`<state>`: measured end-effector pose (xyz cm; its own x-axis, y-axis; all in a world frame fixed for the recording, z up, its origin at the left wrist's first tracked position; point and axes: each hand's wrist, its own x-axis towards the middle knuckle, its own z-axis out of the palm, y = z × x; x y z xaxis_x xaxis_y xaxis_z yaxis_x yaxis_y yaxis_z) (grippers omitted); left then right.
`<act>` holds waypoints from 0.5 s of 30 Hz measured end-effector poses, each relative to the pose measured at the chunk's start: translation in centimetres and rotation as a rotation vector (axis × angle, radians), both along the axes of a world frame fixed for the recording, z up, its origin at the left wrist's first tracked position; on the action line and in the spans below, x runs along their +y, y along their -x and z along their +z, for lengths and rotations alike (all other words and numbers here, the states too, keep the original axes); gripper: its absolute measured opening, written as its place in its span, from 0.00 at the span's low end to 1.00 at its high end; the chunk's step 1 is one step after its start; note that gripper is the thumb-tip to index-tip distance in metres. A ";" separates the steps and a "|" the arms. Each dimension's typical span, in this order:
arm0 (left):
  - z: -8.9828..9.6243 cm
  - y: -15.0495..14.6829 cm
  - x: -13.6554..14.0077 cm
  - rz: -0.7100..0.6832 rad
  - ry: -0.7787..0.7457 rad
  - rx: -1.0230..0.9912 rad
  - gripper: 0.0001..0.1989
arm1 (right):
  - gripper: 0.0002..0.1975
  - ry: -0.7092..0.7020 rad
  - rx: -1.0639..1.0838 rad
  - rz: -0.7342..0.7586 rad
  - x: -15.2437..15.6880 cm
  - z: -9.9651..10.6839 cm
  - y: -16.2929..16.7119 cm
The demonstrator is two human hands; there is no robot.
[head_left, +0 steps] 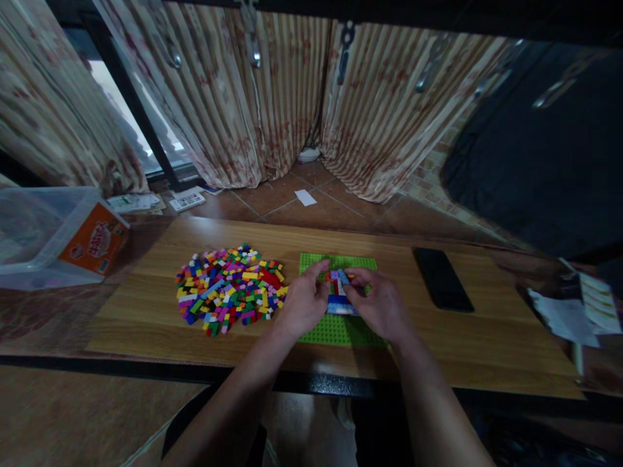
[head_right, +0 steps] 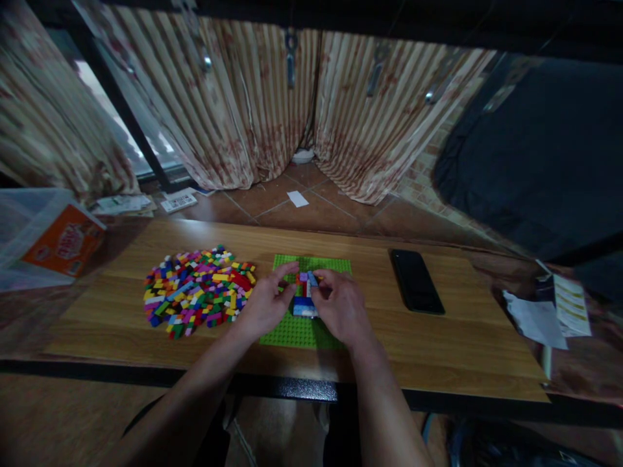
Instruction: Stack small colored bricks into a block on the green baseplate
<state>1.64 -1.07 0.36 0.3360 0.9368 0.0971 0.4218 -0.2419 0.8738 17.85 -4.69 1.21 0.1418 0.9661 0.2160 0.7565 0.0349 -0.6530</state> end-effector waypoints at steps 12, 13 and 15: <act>-0.1 0.0 0.0 -0.018 0.018 0.010 0.26 | 0.16 0.024 0.026 0.004 0.2 -0.1 0.2; -0.1 0.0 0.1 -0.016 0.019 0.012 0.26 | 0.16 0.017 0.024 0.003 0.2 -0.1 0.2; -0.2 -0.1 0.3 -0.007 0.015 0.025 0.25 | 0.16 0.009 0.021 0.001 0.3 -0.1 0.3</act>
<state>1.72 -0.80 0.21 0.3446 0.9358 0.0740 0.4422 -0.2314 0.8665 17.57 -4.40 1.07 0.1456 0.9680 0.2046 0.7425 0.0298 -0.6692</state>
